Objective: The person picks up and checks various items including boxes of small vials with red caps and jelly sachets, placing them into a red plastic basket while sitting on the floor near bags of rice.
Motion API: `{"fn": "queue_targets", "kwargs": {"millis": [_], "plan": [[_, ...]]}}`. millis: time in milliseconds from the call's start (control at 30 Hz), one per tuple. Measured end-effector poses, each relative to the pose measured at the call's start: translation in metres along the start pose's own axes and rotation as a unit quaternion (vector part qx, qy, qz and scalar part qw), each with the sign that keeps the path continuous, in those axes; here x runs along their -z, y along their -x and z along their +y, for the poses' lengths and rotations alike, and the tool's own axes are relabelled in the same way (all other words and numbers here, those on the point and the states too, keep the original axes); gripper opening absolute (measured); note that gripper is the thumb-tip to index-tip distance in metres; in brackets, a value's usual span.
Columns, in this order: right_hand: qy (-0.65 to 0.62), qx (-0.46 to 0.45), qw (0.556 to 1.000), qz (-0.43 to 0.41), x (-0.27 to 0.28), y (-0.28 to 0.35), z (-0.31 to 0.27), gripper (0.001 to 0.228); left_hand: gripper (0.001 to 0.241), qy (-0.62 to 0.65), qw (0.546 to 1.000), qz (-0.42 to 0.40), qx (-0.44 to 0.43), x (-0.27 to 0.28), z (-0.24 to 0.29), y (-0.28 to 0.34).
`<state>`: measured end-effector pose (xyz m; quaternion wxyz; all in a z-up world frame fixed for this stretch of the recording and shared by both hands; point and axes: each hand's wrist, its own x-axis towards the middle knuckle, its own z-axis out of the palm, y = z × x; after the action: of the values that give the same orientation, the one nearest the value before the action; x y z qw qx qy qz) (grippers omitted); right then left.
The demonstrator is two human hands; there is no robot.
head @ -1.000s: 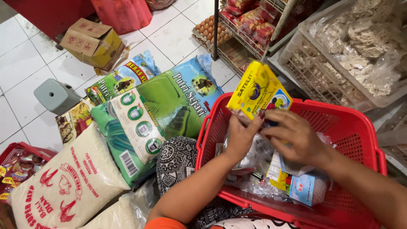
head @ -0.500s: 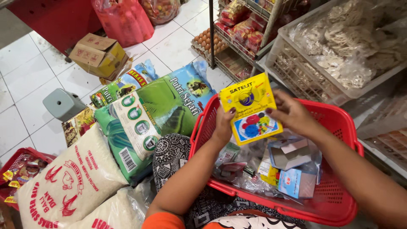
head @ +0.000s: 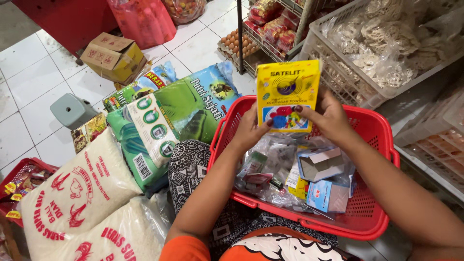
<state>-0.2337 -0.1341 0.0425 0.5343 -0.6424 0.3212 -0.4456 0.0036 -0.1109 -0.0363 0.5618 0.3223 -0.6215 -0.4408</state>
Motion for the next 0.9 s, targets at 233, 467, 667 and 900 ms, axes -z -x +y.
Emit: {"fn": "queue_targets", "kwargs": {"millis": [233, 467, 667, 900], "plan": [[0.012, 0.050, 0.999, 0.010, -0.001, 0.002, -0.010, 0.055, 0.050, -0.099, 0.995, -0.033, -0.006, 0.002, 0.006, 0.002], [0.067, -0.021, 0.996, -0.046, 0.004, 0.001, -0.007, 0.056, 0.051, -0.064, 0.995, 0.012, -0.070, 0.001, -0.008, 0.004], [0.141, -0.011, 0.985, -0.101, 0.004, 0.007, -0.015, 0.069, 0.053, -0.035, 0.993, 0.053, -0.099, -0.001, -0.015, 0.005], [0.137, -0.019, 0.989, -0.054, 0.004, 0.009, -0.013, 0.050, 0.055, -0.128, 0.988, 0.001, -0.085, 0.006, -0.018, 0.009]]}}
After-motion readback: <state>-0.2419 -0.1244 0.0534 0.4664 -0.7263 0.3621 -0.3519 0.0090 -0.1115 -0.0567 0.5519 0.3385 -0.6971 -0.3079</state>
